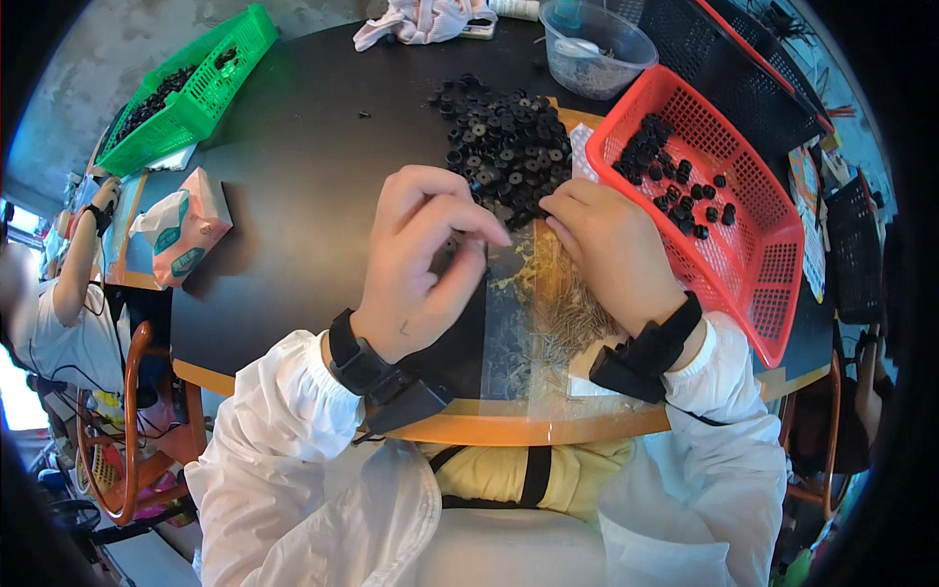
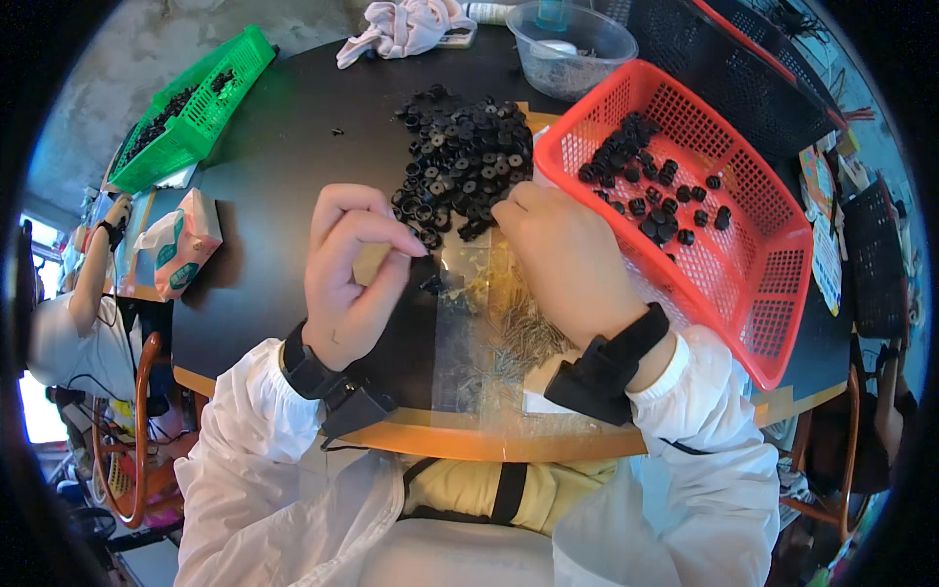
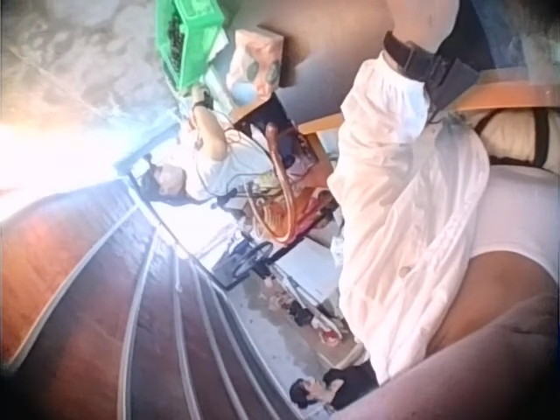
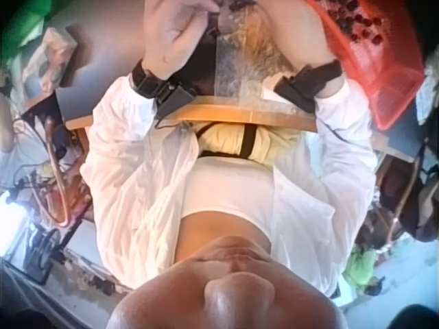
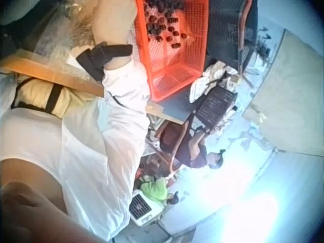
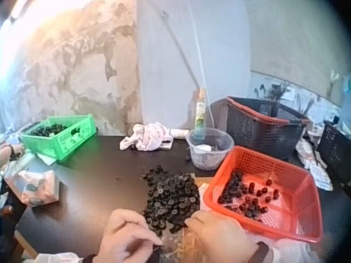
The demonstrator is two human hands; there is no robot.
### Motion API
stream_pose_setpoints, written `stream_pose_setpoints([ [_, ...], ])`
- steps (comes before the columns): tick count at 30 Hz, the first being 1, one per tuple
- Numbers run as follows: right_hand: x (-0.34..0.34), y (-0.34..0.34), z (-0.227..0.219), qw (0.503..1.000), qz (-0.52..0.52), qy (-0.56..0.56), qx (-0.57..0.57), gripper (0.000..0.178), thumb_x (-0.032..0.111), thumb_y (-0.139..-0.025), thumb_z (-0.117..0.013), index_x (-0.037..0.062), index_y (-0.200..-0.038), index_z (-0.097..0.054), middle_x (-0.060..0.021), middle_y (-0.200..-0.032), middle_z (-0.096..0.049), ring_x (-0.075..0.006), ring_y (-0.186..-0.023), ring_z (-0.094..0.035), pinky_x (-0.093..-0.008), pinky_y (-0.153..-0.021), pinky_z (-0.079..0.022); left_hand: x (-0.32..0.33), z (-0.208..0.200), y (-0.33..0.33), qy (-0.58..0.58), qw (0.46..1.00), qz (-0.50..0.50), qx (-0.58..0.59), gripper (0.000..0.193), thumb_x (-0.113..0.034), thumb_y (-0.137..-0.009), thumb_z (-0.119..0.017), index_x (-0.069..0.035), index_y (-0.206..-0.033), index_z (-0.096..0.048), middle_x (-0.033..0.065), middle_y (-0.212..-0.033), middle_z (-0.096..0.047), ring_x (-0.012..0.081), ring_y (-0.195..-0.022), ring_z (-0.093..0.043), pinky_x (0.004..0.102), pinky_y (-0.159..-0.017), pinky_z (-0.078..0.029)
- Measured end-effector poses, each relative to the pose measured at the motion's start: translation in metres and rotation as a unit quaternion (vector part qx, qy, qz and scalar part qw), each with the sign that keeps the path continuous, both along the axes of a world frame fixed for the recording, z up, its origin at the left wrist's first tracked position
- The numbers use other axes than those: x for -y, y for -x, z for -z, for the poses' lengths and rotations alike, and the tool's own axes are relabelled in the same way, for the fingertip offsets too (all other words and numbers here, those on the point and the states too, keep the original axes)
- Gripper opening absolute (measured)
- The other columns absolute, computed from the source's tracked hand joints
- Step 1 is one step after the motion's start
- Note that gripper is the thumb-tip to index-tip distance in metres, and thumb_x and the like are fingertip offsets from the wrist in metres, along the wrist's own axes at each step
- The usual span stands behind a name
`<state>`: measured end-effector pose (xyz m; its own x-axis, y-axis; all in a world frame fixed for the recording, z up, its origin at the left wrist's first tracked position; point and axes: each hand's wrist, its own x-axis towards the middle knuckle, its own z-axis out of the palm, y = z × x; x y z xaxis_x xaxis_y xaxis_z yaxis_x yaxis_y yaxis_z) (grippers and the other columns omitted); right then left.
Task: The recorder is assembling small black shoe components by hand at a workstation.
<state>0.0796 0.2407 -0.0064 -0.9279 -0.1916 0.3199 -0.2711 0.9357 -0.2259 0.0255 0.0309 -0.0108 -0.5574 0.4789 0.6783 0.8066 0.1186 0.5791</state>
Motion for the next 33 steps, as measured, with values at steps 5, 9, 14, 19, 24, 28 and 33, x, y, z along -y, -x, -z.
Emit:
stream_pose_setpoints([
  [5, -0.002, 0.002, 0.003, 1.000, -0.014, 0.005, -0.011, 0.018, 0.003, -0.078, -0.066, 0.0007, -0.096, -0.061, -0.0138, -0.091, -0.060, -0.0348, -0.086, -0.060, -0.0408, -0.074, -0.049, -0.009, 0.006, -0.001, 0.135, 0.977, 0.094, -0.136, 0.025, -0.010, -0.066, -0.079, -0.016, -0.090, -0.072, -0.0023, -0.087, -0.059, 0.0220, -0.090, -0.055, 0.0360, -0.077, -0.046],
  [9, 0.000, 0.001, 0.004, 0.997, -0.035, 0.031, -0.065, 0.012, 0.000, -0.074, -0.057, 0.0019, -0.086, -0.054, -0.0124, -0.083, -0.053, -0.0324, -0.084, -0.058, -0.0406, -0.070, -0.048, -0.009, 0.010, 0.000, 0.184, 0.967, 0.141, -0.109, 0.024, -0.016, -0.068, -0.079, -0.018, -0.090, -0.072, -0.0033, -0.088, -0.059, 0.0211, -0.088, -0.055, 0.0364, -0.076, -0.046],
  [14, 0.002, -0.014, -0.012, 0.994, -0.064, 0.081, -0.043, 0.021, -0.002, -0.076, -0.063, 0.0023, -0.096, -0.060, -0.0116, -0.093, -0.059, -0.0302, -0.088, -0.061, -0.0362, -0.075, -0.050, -0.011, 0.012, -0.005, 0.213, 0.965, 0.141, -0.066, 0.017, -0.018, -0.070, -0.077, -0.016, -0.084, -0.069, -0.0033, -0.088, -0.061, 0.0212, -0.088, -0.055, 0.0343, -0.074, -0.046],
  [19, -0.002, -0.032, -0.015, 0.971, -0.074, 0.220, 0.055, 0.030, -0.004, -0.078, -0.067, 0.0026, -0.107, -0.063, -0.0092, -0.102, -0.064, -0.0212, -0.088, -0.066, -0.0298, -0.080, -0.053, -0.015, 0.013, -0.007, 0.212, 0.965, 0.139, -0.062, 0.015, -0.014, -0.074, -0.074, -0.013, -0.085, -0.064, -0.0007, -0.087, -0.061, 0.0228, -0.086, -0.056, 0.0345, -0.074, -0.047],
  [24, 0.001, -0.032, -0.011, 0.891, -0.018, 0.433, 0.133, 0.030, -0.002, -0.077, -0.073, 0.0019, -0.105, -0.064, -0.0067, -0.102, -0.065, -0.0141, -0.089, -0.065, -0.0262, -0.079, -0.054, -0.013, 0.009, -0.004, 0.175, 0.976, 0.125, -0.013, 0.019, -0.006, -0.076, -0.072, -0.009, -0.093, -0.064, 0.0038, -0.089, -0.062, 0.0257, -0.082, -0.057, 0.0355, -0.074, -0.047],
  [28, -0.004, -0.031, 0.000, 0.898, -0.011, 0.429, 0.098, 0.032, 0.000, -0.074, -0.076, 0.0017, -0.104, -0.064, -0.0060, -0.100, -0.065, -0.0126, -0.088, -0.065, -0.0257, -0.078, -0.054, -0.011, -0.001, -0.005, 0.125, 0.990, 0.065, 0.012, 0.021, 0.000, -0.078, -0.071, -0.006, -0.098, -0.068, 0.0070, -0.088, -0.063, 0.0239, -0.082, -0.060, 0.0325, -0.072, -0.048],
  [33, -0.001, -0.030, 0.003, 0.925, -0.053, 0.371, 0.056, 0.038, 0.005, -0.076, -0.078, 0.0019, -0.110, -0.060, -0.0060, -0.094, -0.065, -0.0134, -0.078, -0.067, -0.0258, -0.072, -0.055, -0.005, -0.001, -0.008, 0.101, 0.984, 0.081, 0.124, 0.017, 0.002, -0.080, -0.071, -0.003, -0.095, -0.070, 0.0074, -0.092, -0.065, 0.0193, -0.086, -0.062, 0.0289, -0.074, -0.050],
])
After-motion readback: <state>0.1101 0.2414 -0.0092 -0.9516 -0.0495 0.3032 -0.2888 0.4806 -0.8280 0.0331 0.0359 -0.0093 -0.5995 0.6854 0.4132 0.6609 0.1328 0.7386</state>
